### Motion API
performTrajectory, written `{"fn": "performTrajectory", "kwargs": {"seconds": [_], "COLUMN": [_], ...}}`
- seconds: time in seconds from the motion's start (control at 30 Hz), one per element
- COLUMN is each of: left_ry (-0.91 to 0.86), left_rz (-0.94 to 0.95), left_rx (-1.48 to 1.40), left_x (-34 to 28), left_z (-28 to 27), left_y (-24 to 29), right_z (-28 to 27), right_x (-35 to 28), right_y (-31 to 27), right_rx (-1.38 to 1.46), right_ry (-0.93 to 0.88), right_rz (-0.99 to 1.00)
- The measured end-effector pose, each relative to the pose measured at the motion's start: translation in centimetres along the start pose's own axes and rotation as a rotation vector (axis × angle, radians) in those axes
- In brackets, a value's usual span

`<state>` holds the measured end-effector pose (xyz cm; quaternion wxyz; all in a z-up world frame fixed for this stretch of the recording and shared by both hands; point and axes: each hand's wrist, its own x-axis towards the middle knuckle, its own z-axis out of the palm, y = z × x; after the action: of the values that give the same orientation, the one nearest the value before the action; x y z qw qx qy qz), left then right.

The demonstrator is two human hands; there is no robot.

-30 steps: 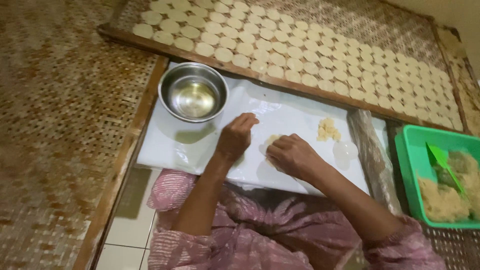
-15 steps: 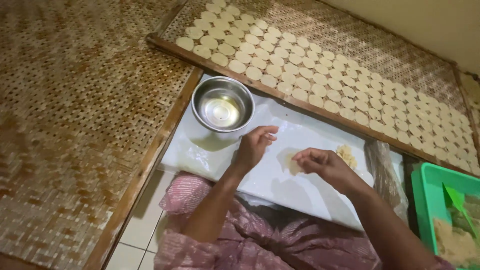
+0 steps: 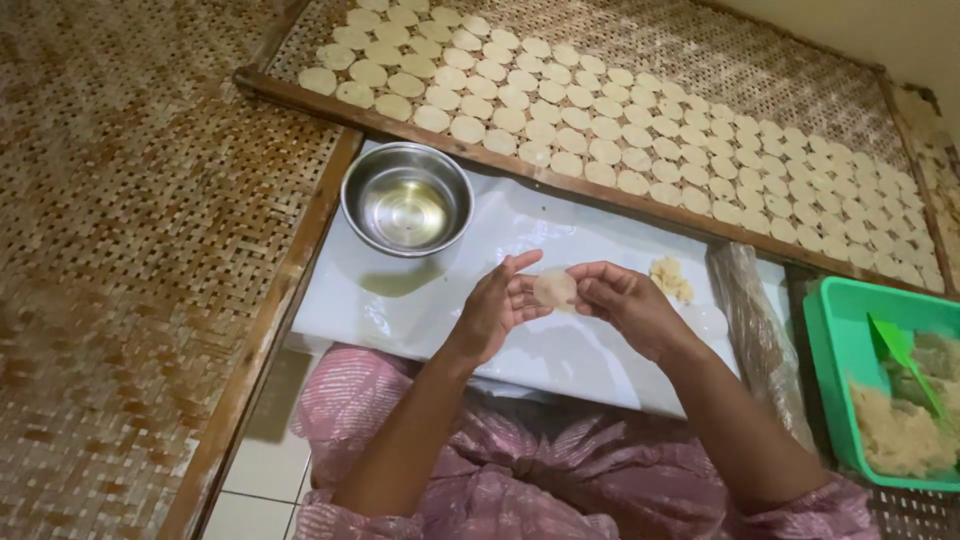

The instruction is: Rolling out dough and cutting it into small circles to be placed on a drying rack.

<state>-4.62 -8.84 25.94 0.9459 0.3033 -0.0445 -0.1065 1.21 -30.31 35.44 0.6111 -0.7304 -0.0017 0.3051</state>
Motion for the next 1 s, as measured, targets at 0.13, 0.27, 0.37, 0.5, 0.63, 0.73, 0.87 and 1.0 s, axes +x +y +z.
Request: {"fn": "performTrajectory", "kwargs": {"seconds": [0.13, 0.27, 0.37, 0.5, 0.63, 0.73, 0.87, 1.0], "left_ry": [0.016, 0.044, 0.042, 0.033, -0.007, 0.097, 0.186, 0.131], "left_rz": [0.031, 0.025, 0.030, 0.067, 0.078, -0.009, -0.051, -0.034], "left_rx": [0.047, 0.093, 0.099, 0.118, 0.145, 0.123, 0.179, 0.222], "left_x": [-0.2, -0.1, 0.2, 0.9, 1.4, 2.9, 3.9, 3.4], "left_z": [0.3, 1.1, 1.0, 0.4, 0.6, 0.1, -0.9, -0.6], "left_y": [0.0, 0.7, 0.8, 0.8, 1.7, 1.1, -1.6, -4.5], "right_z": [0.4, 1.1, 1.5, 0.9, 0.3, 0.1, 3.2, 7.3], "right_x": [-0.8, -1.0, -0.8, 0.0, 1.2, 2.5, 5.0, 10.0], "right_y": [-0.1, -0.3, -0.7, -0.8, -2.2, -4.7, -10.3, -14.8], "right_rx": [-0.144, -0.145, -0.046, -0.049, -0.138, -0.141, -0.177, -0.089], "right_ry": [-0.024, -0.026, -0.011, 0.057, 0.061, 0.063, 0.092, 0.051], "right_rz": [-0.126, -0.154, -0.129, -0.159, -0.246, -0.275, -0.241, -0.199]}}
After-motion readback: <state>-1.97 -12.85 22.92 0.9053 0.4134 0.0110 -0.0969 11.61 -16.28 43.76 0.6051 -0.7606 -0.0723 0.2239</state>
